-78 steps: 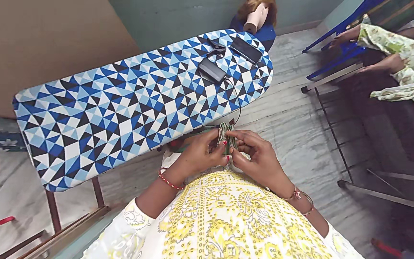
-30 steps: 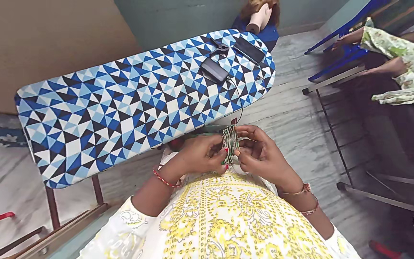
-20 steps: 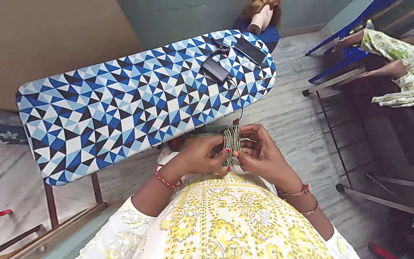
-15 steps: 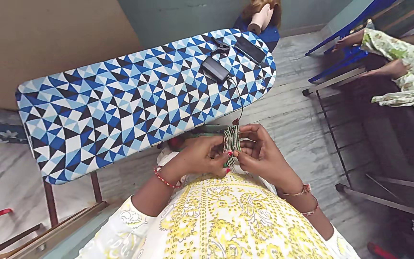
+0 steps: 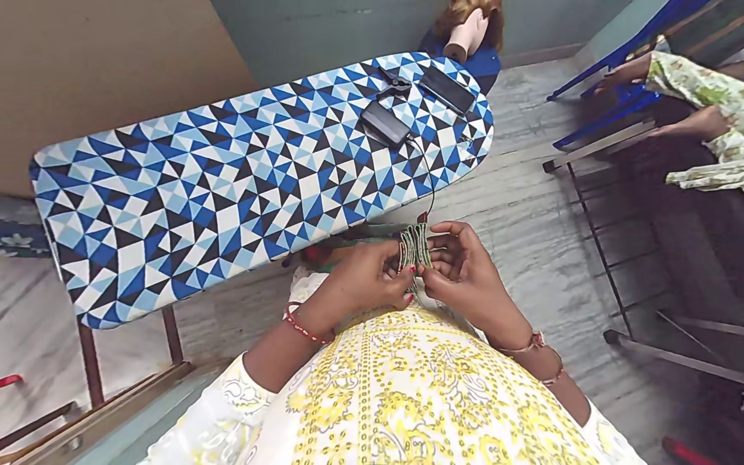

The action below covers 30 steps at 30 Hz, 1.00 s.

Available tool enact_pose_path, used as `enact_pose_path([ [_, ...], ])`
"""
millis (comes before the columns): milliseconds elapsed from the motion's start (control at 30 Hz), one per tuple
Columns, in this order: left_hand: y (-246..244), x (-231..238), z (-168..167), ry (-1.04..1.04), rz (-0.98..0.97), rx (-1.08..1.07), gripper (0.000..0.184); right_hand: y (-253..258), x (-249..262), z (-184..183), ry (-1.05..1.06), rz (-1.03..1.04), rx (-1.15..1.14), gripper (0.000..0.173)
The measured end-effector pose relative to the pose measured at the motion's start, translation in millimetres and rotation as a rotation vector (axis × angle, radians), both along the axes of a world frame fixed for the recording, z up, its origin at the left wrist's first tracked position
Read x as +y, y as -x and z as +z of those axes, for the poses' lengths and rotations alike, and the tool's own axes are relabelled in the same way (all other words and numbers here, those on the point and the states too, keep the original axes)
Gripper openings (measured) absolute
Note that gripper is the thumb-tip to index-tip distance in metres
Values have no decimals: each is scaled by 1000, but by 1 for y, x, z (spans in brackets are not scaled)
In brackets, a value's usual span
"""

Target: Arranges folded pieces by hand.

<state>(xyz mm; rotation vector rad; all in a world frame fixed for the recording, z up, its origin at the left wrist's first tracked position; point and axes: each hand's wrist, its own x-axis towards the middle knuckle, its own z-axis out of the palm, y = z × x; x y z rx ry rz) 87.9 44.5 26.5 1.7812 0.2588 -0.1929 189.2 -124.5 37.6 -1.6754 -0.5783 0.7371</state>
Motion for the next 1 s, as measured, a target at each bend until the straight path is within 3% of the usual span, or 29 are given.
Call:
enact_pose_path([
  [500,1,-7,1,-180,6,-11,25,3,-3,-3,23,-10,2,57],
  [800,9,4,-12,173,-81,-93,23,-1,-9,1,30,66,60,58],
  [1000,8,0,-6,175,-54,-79,20,-5,-10,10,60,87,162,56],
])
